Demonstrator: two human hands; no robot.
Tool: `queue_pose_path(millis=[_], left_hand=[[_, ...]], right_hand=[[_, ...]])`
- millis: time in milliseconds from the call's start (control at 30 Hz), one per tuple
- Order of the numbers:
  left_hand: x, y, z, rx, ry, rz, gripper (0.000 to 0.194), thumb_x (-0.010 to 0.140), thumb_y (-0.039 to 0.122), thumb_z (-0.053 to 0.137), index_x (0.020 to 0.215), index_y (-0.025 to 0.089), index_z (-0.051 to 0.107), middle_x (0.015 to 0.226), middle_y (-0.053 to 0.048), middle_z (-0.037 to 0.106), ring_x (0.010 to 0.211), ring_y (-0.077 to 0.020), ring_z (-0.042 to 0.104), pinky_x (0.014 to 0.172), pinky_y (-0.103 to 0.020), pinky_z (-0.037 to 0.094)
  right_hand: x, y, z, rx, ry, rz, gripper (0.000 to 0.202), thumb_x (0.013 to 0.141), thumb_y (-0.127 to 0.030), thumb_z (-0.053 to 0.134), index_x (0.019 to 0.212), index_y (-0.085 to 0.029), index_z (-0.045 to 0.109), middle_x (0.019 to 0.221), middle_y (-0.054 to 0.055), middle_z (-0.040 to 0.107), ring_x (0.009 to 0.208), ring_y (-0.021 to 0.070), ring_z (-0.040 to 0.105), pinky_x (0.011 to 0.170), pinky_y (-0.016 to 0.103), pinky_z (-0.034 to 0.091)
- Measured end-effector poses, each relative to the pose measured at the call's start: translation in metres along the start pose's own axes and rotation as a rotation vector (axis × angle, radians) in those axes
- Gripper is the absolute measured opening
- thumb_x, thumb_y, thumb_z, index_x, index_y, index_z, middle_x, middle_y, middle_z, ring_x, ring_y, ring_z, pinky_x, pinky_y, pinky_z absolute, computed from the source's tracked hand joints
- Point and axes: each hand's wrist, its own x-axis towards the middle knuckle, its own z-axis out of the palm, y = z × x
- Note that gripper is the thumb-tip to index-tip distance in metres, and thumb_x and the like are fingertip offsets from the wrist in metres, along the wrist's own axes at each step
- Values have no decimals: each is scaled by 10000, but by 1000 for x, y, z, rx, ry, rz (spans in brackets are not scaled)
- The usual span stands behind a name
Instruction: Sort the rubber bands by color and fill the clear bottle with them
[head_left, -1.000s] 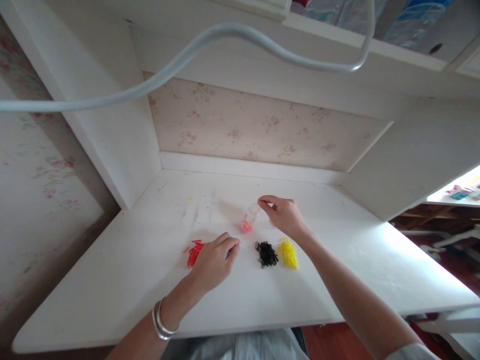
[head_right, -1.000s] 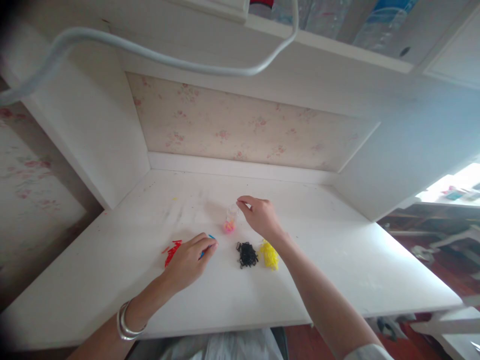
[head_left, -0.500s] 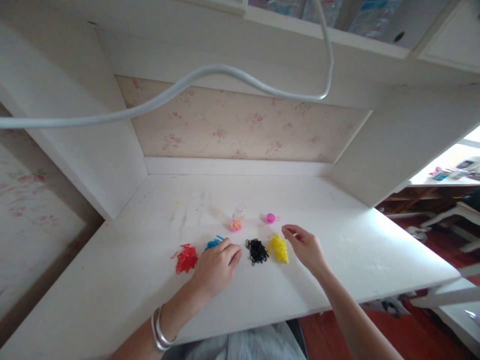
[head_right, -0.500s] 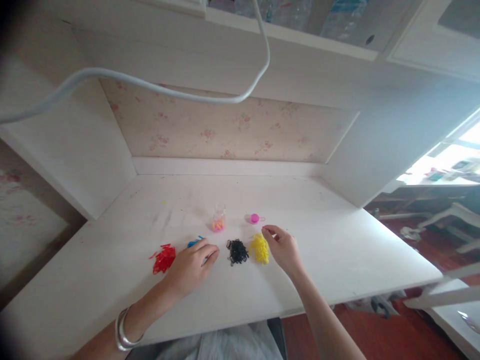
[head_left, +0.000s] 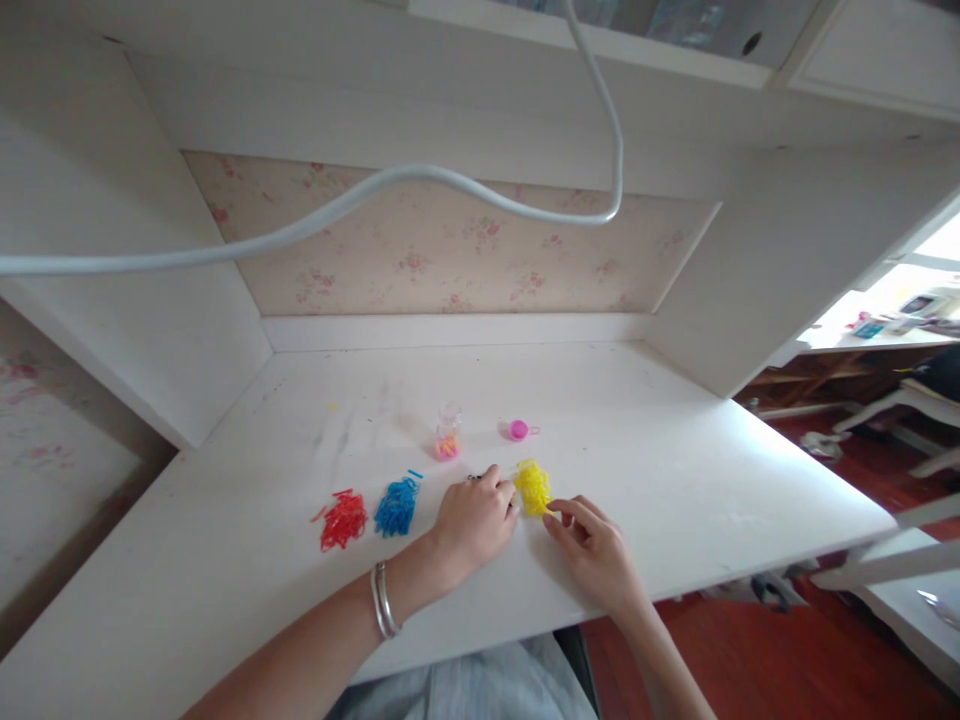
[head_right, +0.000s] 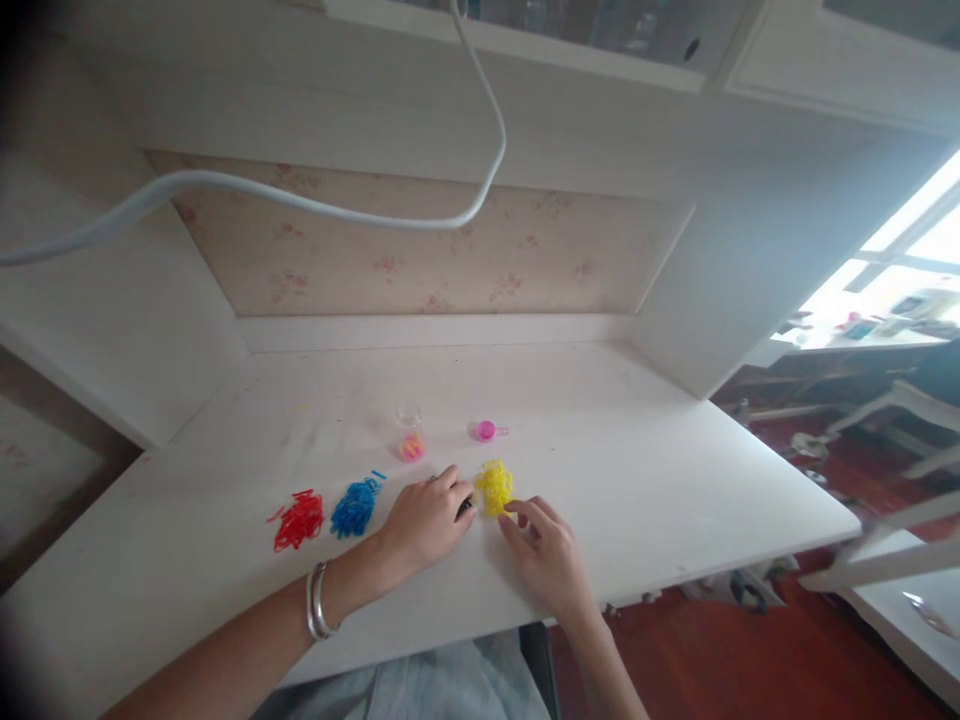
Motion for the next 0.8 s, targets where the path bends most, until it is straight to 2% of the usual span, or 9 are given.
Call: queue_pose_path(millis=[267,533,633,800], left_hand=[[19,5,8,81,-16,-16,274,897,304,394,952,194,638,986,-73,595,773,-197,645,658,-321,494],[20,2,4,57,-20,-21,320,916,272,357,902,201,669,948,-73,619,782,-184,645,666,-293,472],[19,-2,1,-31,22,-42,336,932,302,346,905,216,670,955,-68,622,768,-168,638,686,-285,465],[22,-17,-5,-359,168,-20,335,940,330,365,885,214,675,900,-51,636,847,-161,615,790,-270,451]], right_hand=[[-2,5,-2,53,30,-1,257,880,-423,517,928,-222,671,747,3,525,529,96,434,492,219,364],[-2,3,-3,52,39,-18,285,892,-427,491,927,-211,675,758,17,542,530,96,455,475,211,368],[-1,2,-2,-8,21,-34,298,897,-425,476,952,-217,681,766,17,548,509,87,464,481,209,383],[-1,2,2,-173,-26,-98,342,902,-386,455,1161,-246,627,839,33,583,570,106,538,541,215,428]])
